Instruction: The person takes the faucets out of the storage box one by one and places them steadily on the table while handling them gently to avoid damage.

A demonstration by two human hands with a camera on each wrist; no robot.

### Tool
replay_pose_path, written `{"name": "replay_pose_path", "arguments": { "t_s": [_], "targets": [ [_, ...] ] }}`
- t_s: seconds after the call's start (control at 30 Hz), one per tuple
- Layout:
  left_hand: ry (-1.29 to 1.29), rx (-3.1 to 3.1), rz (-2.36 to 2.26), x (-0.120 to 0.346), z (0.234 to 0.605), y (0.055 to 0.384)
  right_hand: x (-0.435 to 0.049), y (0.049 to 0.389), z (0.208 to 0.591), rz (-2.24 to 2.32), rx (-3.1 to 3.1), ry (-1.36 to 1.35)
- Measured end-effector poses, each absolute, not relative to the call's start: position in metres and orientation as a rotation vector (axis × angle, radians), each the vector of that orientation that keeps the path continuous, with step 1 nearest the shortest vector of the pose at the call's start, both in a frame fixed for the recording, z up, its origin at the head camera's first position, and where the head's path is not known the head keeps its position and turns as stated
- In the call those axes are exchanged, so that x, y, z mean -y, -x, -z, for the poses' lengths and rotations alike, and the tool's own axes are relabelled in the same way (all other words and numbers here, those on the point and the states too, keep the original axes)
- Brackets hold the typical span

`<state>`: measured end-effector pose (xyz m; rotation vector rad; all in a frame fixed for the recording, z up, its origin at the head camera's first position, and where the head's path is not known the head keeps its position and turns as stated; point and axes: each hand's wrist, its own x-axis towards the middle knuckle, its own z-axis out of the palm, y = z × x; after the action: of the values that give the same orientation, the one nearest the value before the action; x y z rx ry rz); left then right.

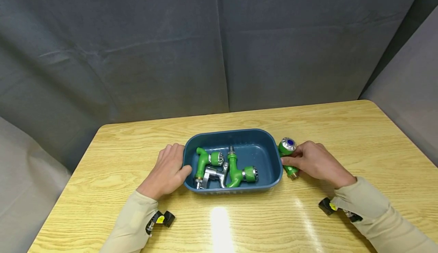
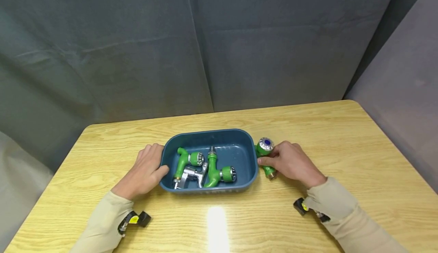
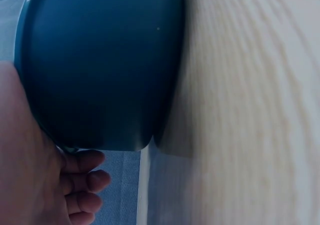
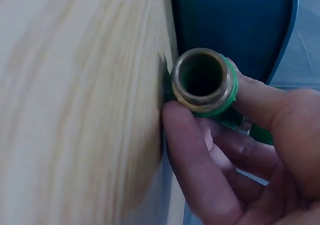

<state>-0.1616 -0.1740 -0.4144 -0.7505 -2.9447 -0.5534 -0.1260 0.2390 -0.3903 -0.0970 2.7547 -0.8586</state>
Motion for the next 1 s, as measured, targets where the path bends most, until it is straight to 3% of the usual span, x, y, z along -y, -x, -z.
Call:
{"name": "replay_pose_path", "arguments": {
  "t_s": [1.0],
  "targets": [
    [0.747, 2.944, 0.582, 0.1740, 0.4141, 0.1612, -0.2462, 0.1286, 0.3921, 1.037, -2.583, -0.070]
  ]
}}
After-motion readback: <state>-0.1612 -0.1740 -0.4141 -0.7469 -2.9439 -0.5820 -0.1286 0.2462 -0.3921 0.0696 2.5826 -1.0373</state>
